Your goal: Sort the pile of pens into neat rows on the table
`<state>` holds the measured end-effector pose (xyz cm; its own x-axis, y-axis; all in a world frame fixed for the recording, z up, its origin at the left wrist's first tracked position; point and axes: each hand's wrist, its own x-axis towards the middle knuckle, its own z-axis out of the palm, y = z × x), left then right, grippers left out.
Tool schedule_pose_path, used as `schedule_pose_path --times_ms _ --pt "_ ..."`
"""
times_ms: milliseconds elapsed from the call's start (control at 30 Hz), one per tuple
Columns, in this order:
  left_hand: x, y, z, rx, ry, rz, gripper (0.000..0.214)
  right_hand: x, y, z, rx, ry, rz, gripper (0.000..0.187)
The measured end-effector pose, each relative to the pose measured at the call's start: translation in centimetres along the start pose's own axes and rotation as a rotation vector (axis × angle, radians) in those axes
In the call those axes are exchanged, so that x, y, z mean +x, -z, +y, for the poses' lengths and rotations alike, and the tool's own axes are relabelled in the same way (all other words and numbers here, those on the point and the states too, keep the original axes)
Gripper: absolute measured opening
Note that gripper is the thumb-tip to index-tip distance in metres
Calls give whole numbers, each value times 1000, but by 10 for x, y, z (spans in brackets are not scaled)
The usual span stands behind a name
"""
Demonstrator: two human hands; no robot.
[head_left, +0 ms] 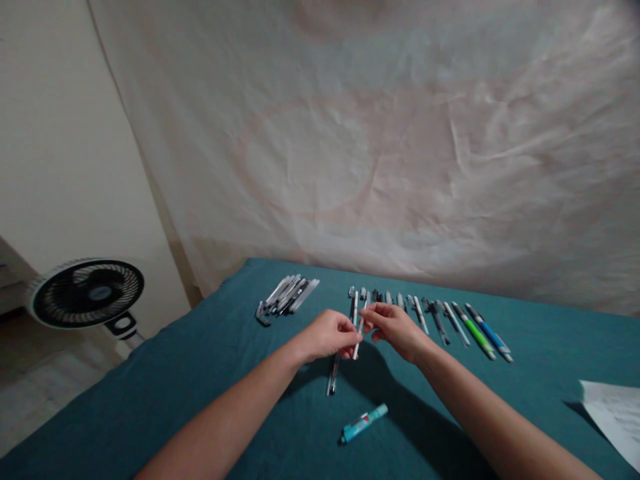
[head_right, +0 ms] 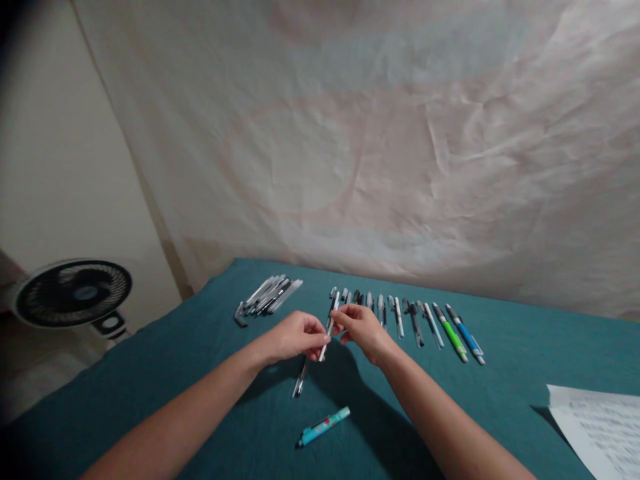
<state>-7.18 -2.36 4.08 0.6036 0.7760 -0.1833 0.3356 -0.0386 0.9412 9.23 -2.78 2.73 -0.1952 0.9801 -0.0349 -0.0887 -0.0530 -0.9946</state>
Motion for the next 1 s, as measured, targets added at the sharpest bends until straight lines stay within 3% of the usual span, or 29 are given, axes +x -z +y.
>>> schedule_pose_path --times_ms 100,233,400,533,633,767,1000 --pt "0 7 -2 152 19 28 31 2 3 6 -61 -64 -27 26" --pt "0 20 -7 543 7 240 26 5 1 21 -162 -200 -72 23" --pt "-2 22 -10 779 16 209 18 6 -9 35 -310 -219 -74 18" --pt "-2 18 -11 824 -37 209 17 -1 -5 24 -594 -185 -133 21" --pt "-2 15 -12 867 -77 219 18 -14 -2 4 -821 -136 -335 20" --pt "-3 12 -10 935 -59 246 20 -35 -10 -18 -1013 47 -669 31" --pt "-2 8 -12 909 -44 234 19 -50 -28 -11 -1231 139 -833 26"
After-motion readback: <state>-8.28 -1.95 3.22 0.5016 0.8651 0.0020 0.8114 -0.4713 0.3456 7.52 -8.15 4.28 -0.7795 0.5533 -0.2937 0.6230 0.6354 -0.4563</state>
